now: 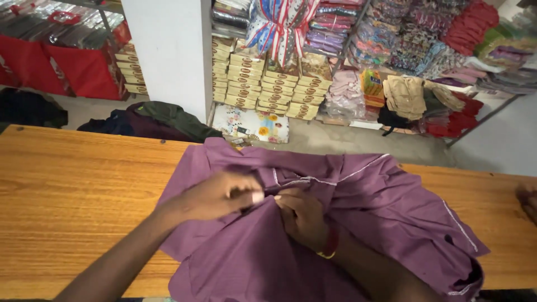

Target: The recorder folds a purple shirt and smooths it on a wooden table in a garment warehouse or shop.

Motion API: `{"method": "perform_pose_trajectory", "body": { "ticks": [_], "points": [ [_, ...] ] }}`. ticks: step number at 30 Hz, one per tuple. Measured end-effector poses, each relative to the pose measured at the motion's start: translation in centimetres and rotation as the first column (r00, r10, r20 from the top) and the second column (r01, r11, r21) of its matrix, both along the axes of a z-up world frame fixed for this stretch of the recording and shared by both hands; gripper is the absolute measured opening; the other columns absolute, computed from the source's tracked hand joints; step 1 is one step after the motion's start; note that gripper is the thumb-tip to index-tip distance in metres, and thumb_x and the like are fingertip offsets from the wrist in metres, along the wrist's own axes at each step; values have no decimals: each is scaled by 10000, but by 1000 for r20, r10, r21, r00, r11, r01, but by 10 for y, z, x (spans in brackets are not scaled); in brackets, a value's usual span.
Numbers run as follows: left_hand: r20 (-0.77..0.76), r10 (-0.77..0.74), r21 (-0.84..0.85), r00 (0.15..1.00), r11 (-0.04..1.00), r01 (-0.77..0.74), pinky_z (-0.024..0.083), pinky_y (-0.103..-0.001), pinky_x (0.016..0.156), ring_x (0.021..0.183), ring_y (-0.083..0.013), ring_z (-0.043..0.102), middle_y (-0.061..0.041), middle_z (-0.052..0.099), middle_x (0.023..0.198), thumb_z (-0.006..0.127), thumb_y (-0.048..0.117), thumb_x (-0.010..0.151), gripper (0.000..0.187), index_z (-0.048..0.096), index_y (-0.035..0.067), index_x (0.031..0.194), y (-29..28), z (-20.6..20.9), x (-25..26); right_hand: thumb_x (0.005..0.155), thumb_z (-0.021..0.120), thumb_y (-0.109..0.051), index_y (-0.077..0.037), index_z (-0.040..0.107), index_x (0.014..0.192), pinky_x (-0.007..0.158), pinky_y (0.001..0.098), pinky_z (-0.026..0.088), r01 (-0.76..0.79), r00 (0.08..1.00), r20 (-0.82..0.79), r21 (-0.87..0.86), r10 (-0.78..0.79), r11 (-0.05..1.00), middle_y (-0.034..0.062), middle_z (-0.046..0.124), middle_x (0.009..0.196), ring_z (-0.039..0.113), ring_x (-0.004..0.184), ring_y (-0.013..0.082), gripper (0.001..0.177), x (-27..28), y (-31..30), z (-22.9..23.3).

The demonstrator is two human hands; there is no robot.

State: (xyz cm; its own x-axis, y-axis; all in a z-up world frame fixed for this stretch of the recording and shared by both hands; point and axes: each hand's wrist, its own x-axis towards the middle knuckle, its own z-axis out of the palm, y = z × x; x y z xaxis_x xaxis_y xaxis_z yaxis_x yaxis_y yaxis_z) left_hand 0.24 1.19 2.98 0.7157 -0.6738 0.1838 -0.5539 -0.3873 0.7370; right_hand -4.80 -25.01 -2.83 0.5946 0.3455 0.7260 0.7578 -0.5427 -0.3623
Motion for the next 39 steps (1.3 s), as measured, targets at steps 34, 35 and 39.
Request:
{"method": "perform_pose_trajectory", "body": {
  "ticks": [34, 35, 39],
  "points": [
    [221, 500, 407, 837, 733, -545, 555, -479, 924, 1027, -358, 716, -152, 749, 1036, 744, 307, 876, 258, 773, 118, 1048, -1, 12, 73, 898, 745, -114, -74, 735, 1037, 807, 309, 590, -84, 967, 200, -338, 159, 937, 43, 725, 1063, 717, 939, 194, 145, 3, 48, 19],
    [216, 507, 409, 835, 729, -549, 555, -479, 924, 1027, -358, 716, -152, 749, 1036, 744, 307, 876, 258, 773, 118, 1048, 2, 4, 75, 898, 745, -114, -74, 735, 1037, 807, 309, 590, -92, 967, 195, -339, 166, 936, 43, 725, 1063, 717, 939, 194, 145, 3, 46, 19],
    [130, 489, 254, 862, 824, -506, 570, -484, 878, 954, -405, 723, -241, 732, 980, 761, 151, 776, 504, 630, 53, 1254, 13, -10, 77, 884, 753, -97, -86, 735, 1017, 797, 304, 588, -77, 985, 133, -241, 111, 968, 41, 733, 1071, 725, 944, 192, 134, 6, 42, 20]
  ]
}}
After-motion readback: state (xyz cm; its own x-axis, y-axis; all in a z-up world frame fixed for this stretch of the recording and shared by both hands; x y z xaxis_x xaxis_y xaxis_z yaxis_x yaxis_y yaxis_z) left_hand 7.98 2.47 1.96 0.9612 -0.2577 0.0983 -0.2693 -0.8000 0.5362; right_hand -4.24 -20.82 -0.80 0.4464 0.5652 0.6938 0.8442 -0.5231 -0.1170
